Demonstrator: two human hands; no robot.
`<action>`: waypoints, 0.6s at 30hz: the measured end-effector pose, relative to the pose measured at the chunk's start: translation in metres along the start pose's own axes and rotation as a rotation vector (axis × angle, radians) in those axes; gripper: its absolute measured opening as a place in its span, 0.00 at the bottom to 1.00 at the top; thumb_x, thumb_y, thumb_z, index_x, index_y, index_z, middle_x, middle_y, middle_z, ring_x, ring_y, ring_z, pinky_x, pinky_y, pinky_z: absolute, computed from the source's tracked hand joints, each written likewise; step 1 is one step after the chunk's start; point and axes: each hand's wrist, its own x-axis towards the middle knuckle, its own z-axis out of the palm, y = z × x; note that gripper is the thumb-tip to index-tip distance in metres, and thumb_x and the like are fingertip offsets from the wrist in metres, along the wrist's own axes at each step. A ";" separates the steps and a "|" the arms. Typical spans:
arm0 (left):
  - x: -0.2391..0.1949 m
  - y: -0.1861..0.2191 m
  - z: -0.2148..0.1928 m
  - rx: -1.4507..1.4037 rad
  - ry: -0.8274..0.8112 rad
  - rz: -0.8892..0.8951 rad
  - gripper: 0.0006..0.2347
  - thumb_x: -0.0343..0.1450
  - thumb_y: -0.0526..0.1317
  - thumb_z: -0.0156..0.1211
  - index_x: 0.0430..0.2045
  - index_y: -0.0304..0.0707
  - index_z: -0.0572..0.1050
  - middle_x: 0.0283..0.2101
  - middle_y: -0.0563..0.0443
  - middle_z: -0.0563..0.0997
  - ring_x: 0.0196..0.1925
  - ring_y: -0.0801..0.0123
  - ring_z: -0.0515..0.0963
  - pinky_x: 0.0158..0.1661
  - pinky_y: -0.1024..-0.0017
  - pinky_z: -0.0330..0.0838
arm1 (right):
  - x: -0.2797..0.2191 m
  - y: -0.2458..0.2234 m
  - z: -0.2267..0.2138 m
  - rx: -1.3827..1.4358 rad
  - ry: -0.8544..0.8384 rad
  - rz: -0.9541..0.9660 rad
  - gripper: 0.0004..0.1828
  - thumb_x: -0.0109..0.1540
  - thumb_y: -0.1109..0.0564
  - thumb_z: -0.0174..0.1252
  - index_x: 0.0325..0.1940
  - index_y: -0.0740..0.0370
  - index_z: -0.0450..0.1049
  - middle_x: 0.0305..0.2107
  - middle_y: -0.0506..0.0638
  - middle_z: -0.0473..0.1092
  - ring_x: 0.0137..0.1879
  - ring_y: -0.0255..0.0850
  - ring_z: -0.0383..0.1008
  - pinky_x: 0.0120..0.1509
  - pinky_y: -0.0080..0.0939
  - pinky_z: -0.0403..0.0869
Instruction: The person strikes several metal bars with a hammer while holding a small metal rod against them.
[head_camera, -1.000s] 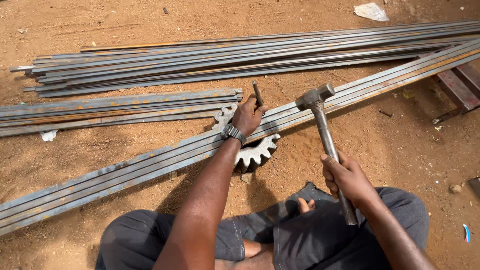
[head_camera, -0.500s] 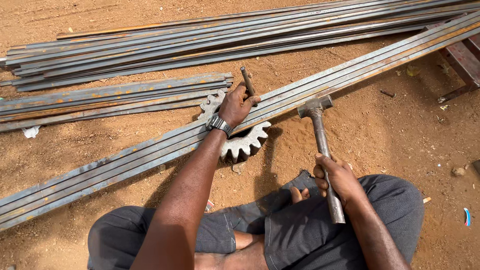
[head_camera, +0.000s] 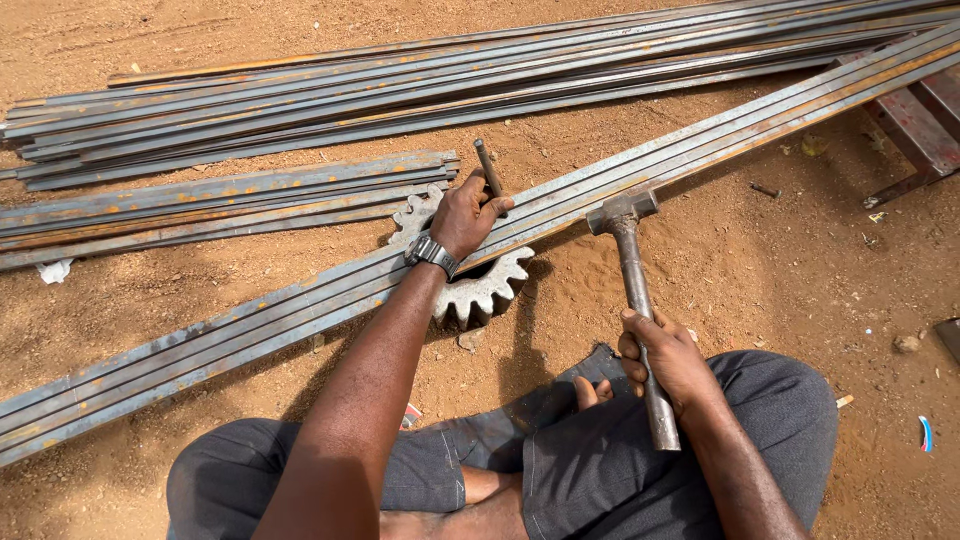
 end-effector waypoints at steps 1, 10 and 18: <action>0.000 0.000 0.000 0.005 0.006 0.012 0.16 0.72 0.50 0.66 0.41 0.35 0.74 0.27 0.47 0.86 0.24 0.69 0.85 0.25 0.68 0.77 | 0.000 0.001 0.000 0.002 -0.002 -0.002 0.13 0.67 0.48 0.52 0.44 0.60 0.65 0.20 0.44 0.62 0.17 0.29 0.59 0.15 0.32 0.63; -0.001 -0.009 0.012 0.240 -0.111 -0.091 0.14 0.77 0.54 0.60 0.39 0.44 0.78 0.15 0.57 0.74 0.14 0.72 0.71 0.19 0.71 0.67 | -0.006 -0.003 0.004 -0.288 0.022 -0.091 0.14 0.68 0.47 0.51 0.42 0.61 0.65 0.17 0.46 0.63 0.16 0.32 0.62 0.16 0.36 0.67; -0.002 -0.004 0.015 0.367 -0.153 0.088 0.14 0.77 0.52 0.52 0.52 0.50 0.70 0.21 0.56 0.76 0.19 0.70 0.76 0.22 0.71 0.73 | -0.060 -0.060 0.003 -0.477 -0.059 -1.073 0.14 0.72 0.47 0.47 0.39 0.59 0.65 0.17 0.43 0.66 0.17 0.27 0.67 0.17 0.29 0.70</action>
